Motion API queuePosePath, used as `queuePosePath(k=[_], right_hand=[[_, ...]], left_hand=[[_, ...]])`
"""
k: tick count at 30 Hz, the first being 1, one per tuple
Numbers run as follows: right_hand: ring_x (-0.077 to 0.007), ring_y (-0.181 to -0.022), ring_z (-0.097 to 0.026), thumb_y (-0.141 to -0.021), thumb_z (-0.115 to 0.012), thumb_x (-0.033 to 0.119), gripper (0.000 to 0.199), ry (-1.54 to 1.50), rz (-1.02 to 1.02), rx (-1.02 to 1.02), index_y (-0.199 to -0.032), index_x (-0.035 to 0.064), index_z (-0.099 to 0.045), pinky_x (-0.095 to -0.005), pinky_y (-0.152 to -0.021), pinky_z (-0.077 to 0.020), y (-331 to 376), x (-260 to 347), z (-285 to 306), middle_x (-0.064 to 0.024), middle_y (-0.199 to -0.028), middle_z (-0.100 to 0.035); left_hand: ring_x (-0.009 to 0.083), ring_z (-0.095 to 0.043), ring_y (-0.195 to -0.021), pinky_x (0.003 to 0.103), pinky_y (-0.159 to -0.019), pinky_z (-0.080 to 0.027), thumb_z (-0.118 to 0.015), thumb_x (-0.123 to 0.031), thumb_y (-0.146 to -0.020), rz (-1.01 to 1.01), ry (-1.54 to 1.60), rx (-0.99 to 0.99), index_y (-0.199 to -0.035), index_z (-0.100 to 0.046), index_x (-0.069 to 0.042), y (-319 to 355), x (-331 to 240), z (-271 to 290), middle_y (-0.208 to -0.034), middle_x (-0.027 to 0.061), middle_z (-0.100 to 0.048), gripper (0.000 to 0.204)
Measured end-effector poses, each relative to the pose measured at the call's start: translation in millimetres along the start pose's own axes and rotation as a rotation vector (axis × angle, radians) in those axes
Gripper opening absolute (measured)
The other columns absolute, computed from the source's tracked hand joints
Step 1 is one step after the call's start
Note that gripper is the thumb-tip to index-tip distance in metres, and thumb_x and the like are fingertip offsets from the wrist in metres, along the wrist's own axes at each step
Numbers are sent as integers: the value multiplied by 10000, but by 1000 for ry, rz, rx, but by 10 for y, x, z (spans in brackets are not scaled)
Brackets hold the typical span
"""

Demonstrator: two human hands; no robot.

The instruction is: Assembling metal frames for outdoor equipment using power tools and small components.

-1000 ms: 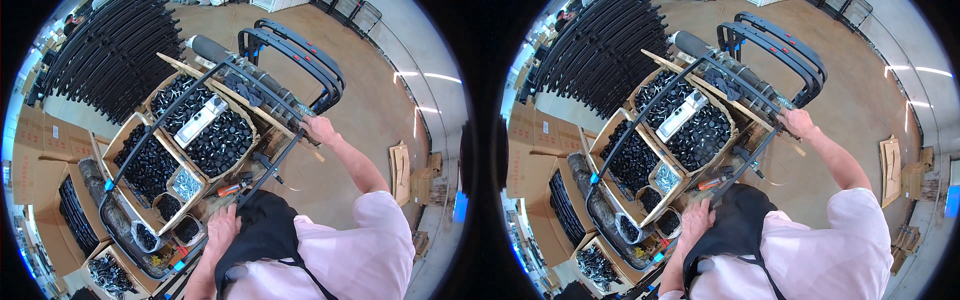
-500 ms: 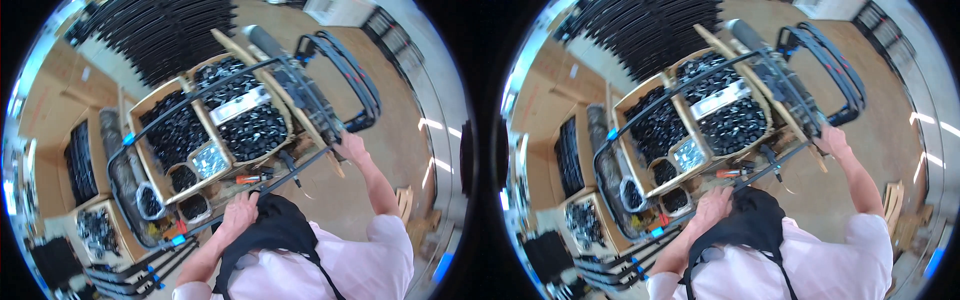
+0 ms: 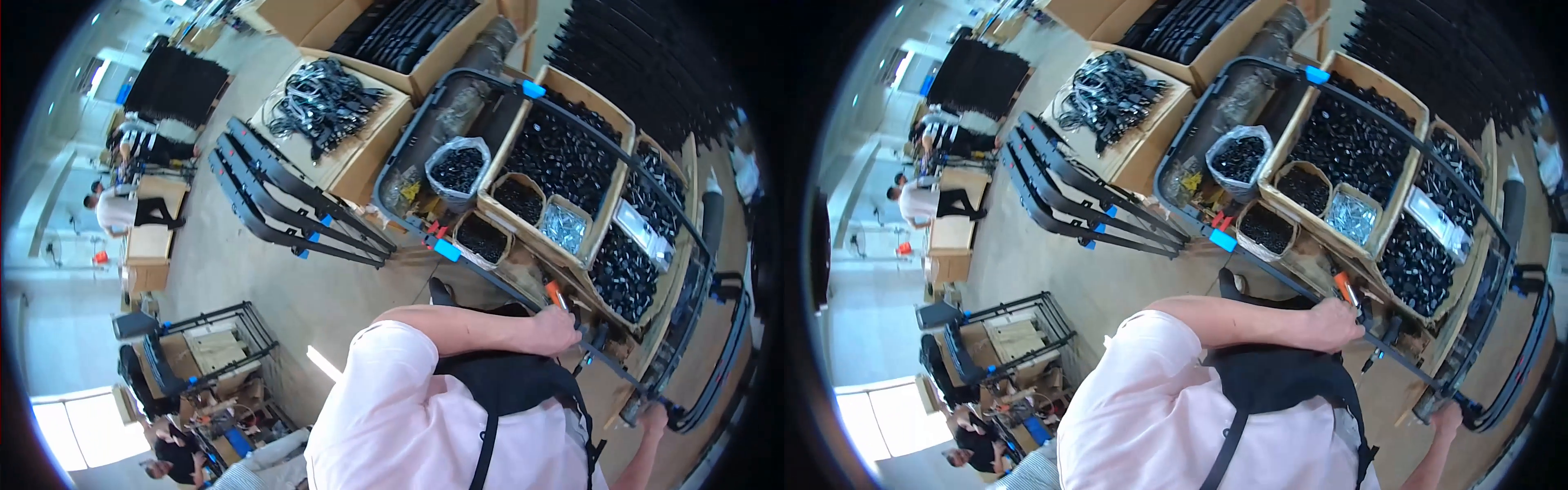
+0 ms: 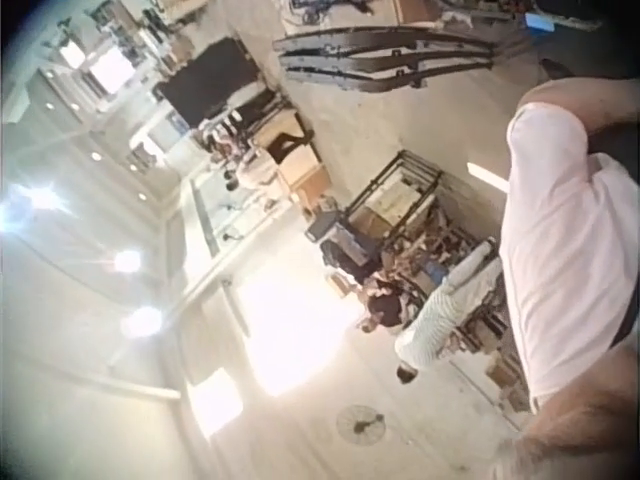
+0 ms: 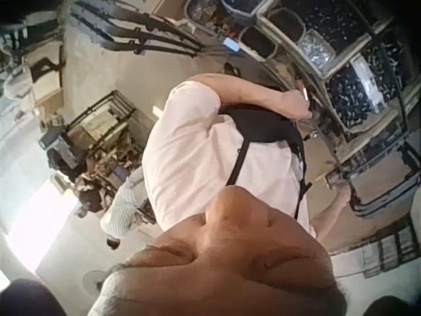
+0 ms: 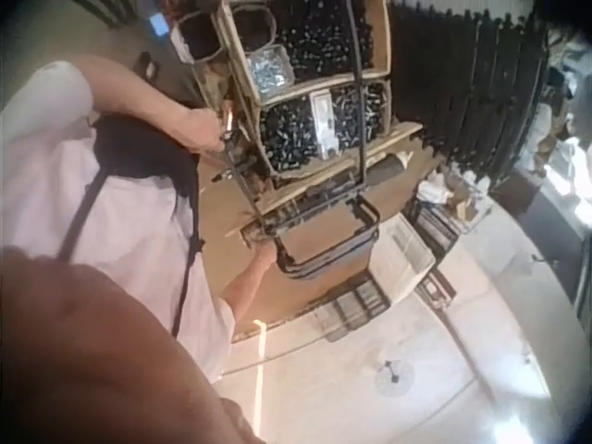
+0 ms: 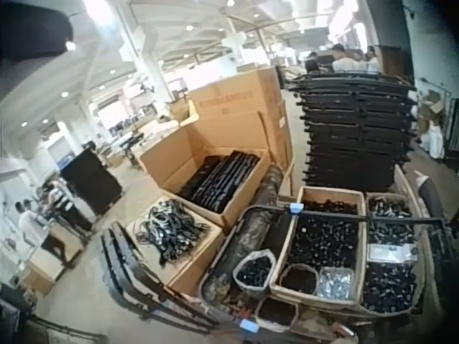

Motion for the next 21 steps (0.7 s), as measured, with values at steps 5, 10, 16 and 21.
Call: queuePosePath(k=[5, 10, 16, 21], right_hand=[[-449, -974, -736, -920, -688, 221, 271, -143, 54, -365, -1071, 0, -734, -559, -792, -584, 1, 60, 224, -242, -991, -757], [-434, -961, -744, -850, -755, 239, 329, 91, 6, -67, -1099, 25, -754, -523, -809, -604, -240, 73, 191, -236, -970, -765], [-444, -1039, -737, -874, -676, 236, 304, -170, 78, -347, -1103, 60, -772, -534, -865, -589, -46, 125, 479, -245, -1060, -769], [-431, -1040, -739, -859, -735, 368, 386, -142, -55, -106, -1077, 49, -752, -532, -874, -594, 65, 393, 803, -212, -1063, -776]], left_hand=[[289, -708, -850, 432, -672, -548, -678, -391, -934, 5, -22, -145, -859, -743, -144, 37, -10, -26, -864, 112, -697, 266], [300, -690, -884, 421, -687, -525, -641, -274, -924, 65, -36, -216, -948, -675, -85, 131, -32, 60, -890, 139, -666, 194], [367, -693, -966, 479, -798, -567, -632, -120, -882, 79, 165, -330, -1036, -582, 8, 103, 73, 176, -1043, 226, -623, 207], [383, -734, -869, 525, -676, -579, -617, -110, -908, 127, 298, -74, -1129, -591, -84, 207, 163, 159, -911, 174, -701, 224]])
Point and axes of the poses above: each hand's wrist, its own y-axis away from the middle knuckle, its own z-axis out of the back of the hand, x = y × z, the point moved 9 cm from there along -y, towards the middle knuckle
